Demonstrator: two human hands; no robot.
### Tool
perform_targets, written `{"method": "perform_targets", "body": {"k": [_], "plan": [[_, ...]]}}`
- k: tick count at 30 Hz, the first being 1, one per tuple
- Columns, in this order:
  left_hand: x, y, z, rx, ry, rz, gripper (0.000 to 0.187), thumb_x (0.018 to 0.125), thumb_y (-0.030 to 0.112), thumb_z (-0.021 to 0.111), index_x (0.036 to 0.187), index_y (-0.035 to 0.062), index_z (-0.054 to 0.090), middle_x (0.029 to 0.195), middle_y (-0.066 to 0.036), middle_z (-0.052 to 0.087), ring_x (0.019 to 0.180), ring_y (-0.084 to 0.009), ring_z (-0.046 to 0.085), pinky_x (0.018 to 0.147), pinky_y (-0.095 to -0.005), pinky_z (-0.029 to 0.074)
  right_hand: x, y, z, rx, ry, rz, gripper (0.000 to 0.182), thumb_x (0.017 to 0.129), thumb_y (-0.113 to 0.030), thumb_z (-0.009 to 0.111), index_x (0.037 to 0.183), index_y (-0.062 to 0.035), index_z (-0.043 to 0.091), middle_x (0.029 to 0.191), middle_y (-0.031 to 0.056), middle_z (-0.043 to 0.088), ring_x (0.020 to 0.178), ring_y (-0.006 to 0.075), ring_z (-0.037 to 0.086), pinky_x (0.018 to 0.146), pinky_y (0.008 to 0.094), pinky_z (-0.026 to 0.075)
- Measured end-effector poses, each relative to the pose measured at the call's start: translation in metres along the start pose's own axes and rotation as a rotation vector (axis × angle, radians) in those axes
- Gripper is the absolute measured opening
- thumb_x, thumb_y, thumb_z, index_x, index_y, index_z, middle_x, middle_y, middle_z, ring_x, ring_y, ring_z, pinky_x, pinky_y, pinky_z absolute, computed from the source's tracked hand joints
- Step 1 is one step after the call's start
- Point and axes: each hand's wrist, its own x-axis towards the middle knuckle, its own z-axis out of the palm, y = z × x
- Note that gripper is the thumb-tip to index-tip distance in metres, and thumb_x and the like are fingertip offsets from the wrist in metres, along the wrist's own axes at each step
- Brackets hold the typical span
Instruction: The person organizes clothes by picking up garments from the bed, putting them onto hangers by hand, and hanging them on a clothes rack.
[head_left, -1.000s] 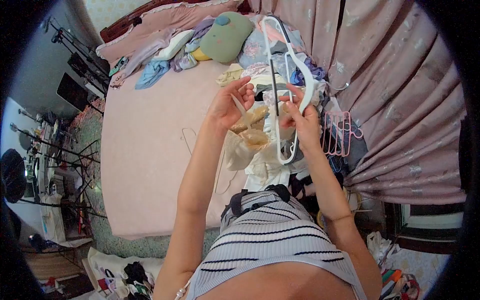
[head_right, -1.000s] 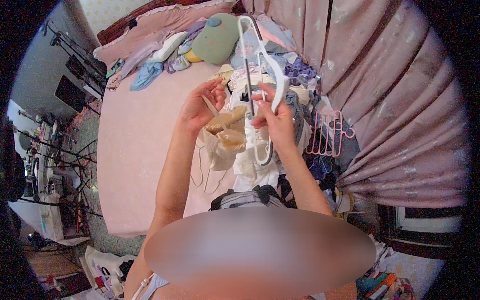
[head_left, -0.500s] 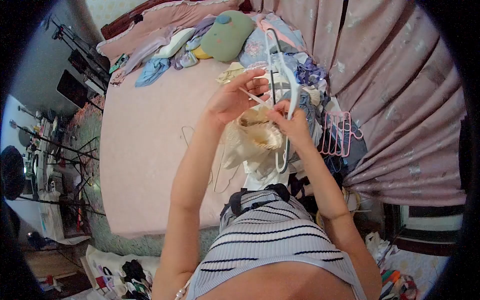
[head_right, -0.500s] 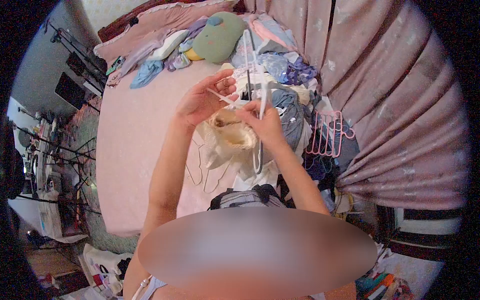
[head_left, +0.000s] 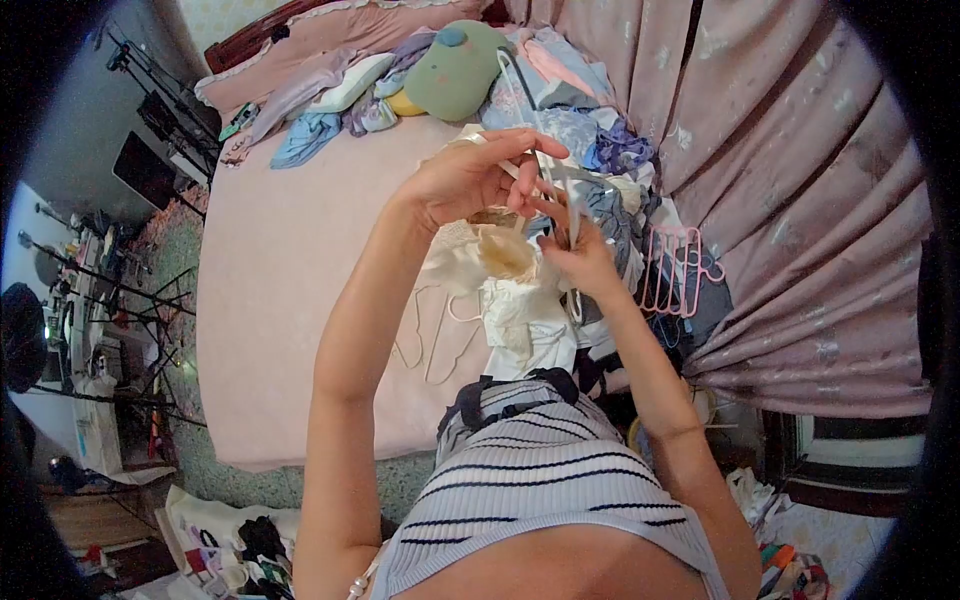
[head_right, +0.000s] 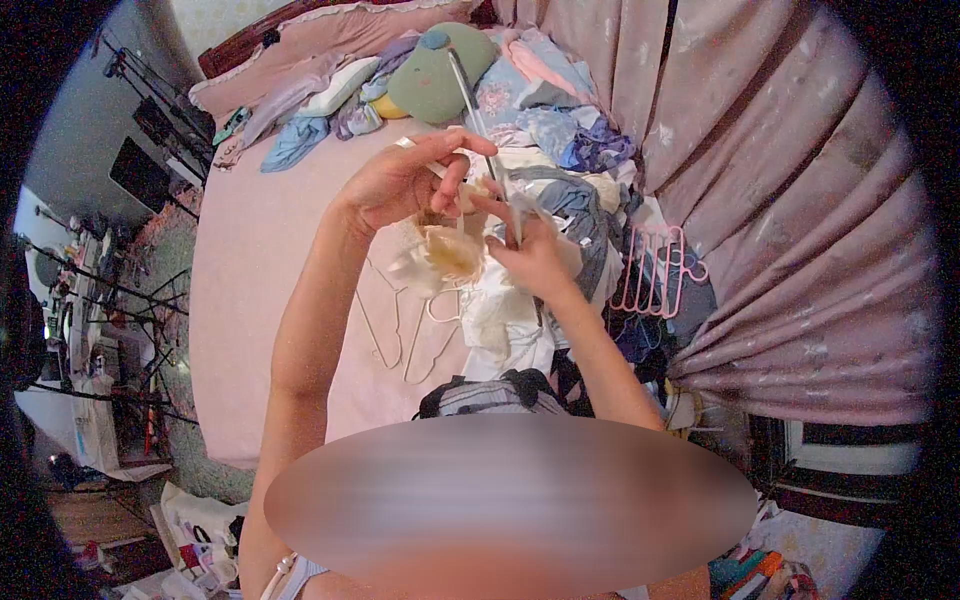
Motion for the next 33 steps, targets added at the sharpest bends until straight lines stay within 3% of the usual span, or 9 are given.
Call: {"method": "perform_targets", "body": {"k": [3, 6, 8, 12, 13, 16, 22, 29, 33], "plan": [[0.000, 0.008, 0.010, 0.003, -0.041, 0.026, 0.038, 0.093, 0.029, 0.038, 0.110, -0.0032, 0.050, 0.052, 0.000, 0.043, 0.042, -0.0068, 0.045, 0.052, -0.0214, 0.048, 0.002, 0.002, 0.008, -0.178, 0.043, -0.072, 0.048, 0.068, -0.013, 0.069, 0.114, -0.0111, 0.055, 0.103, 0.0081, 0.056, 0.064, 0.0127, 0.051, 0.060, 0.0262, 0.042], [-0.006, 0.022, 0.015, 0.020, -0.072, -0.032, 0.038, 0.093, 0.030, 0.038, 0.109, -0.0025, 0.050, 0.050, 0.001, 0.040, 0.037, -0.0042, 0.039, 0.045, -0.0193, 0.047, 0.008, 0.017, 0.011, -0.415, 0.143, -0.214, 0.039, 0.069, -0.018, 0.070, 0.105, -0.0077, 0.056, 0.087, 0.0073, 0.058, 0.067, 0.0133, 0.052, 0.062, 0.0260, 0.042], [-0.013, 0.031, 0.003, 0.208, -0.044, 0.017, 0.038, 0.093, 0.030, 0.038, 0.109, -0.0017, 0.051, 0.049, 0.002, 0.038, 0.034, -0.0022, 0.035, 0.038, -0.0177, 0.042, 0.011, 0.033, 0.004, -0.082, 0.099, 0.271, 0.030, 0.073, -0.022, 0.068, 0.094, -0.0053, 0.056, 0.077, 0.0024, 0.054, 0.067, 0.0117, 0.052, 0.062, 0.0260, 0.042], [-0.025, 0.038, -0.045, 0.328, 0.182, 0.071, 0.033, 0.091, 0.030, 0.045, 0.105, 0.0022, 0.055, 0.060, 0.005, 0.044, 0.048, 0.0007, 0.043, 0.044, -0.0152, 0.040, 0.020, 0.024, -0.030, -0.038, 0.232, 0.079, 0.016, 0.079, -0.017, 0.063, 0.085, -0.0056, 0.053, 0.068, -0.0025, 0.051, 0.055, 0.0079, 0.047, 0.051, 0.0231, 0.039], [-0.026, 0.038, -0.062, 0.308, 0.149, 0.056, 0.031, 0.090, 0.030, 0.048, 0.104, 0.0039, 0.057, 0.073, 0.004, 0.054, 0.059, -0.0013, 0.047, 0.050, -0.0159, 0.040, 0.021, 0.009, -0.037, -0.037, 0.227, 0.080, 0.016, 0.079, -0.017, 0.063, 0.085, -0.0056, 0.053, 0.068, -0.0025, 0.051, 0.055, 0.0079, 0.047, 0.051, 0.0231, 0.039], [-0.024, 0.021, -0.085, 0.170, 0.273, 0.049, 0.031, 0.090, 0.029, 0.048, 0.104, 0.0035, 0.056, 0.088, -0.001, 0.060, 0.075, -0.0083, 0.056, 0.057, -0.0190, 0.046, 0.028, -0.034, -0.054, 0.097, 0.140, 0.127, 0.013, 0.083, -0.015, 0.060, 0.085, -0.0053, 0.052, 0.064, -0.0038, 0.049, 0.047, 0.0034, 0.039, 0.042, 0.0196, 0.031], [-0.017, 0.020, -0.097, -0.055, 0.113, -0.056, 0.029, 0.090, 0.026, 0.046, 0.102, 0.0017, 0.056, 0.107, -0.013, 0.057, 0.104, -0.0238, 0.055, 0.080, -0.0296, 0.050, 0.038, -0.049, -0.066, 0.137, 0.096, 0.052, 0.011, 0.084, -0.015, 0.058, 0.086, -0.0066, 0.052, 0.060, -0.0055, 0.046, 0.041, 0.0002, 0.034, 0.036, 0.0176, 0.023], [-0.007, 0.024, -0.081, -0.124, 0.146, 0.024, 0.031, 0.092, 0.026, 0.043, 0.105, 0.0002, 0.053, 0.101, -0.014, 0.061, 0.093, -0.0249, 0.060, 0.083, -0.0289, 0.049, 0.036, -0.050, -0.077, 0.183, 0.111, 0.066, 0.010, 0.084, -0.014, 0.058, 0.086, -0.0065, 0.051, 0.058, -0.0064, 0.043, 0.039, 0.0005, 0.032, 0.034, 0.0178, 0.022], [0.000, 0.008, -0.106, -0.224, 0.023, 0.012, 0.029, 0.091, 0.028, 0.044, 0.099, 0.0034, 0.057, 0.084, -0.008, 0.062, 0.083, -0.0203, 0.061, 0.077, -0.0282, 0.050, 0.033, -0.057, -0.082, 0.151, 0.065, 0.083, 0.013, 0.084, -0.012, 0.057, 0.091, -0.0044, 0.049, 0.071, 0.0043, 0.059, 0.040, 0.0031, 0.041, 0.035, 0.0171, 0.030]]}}
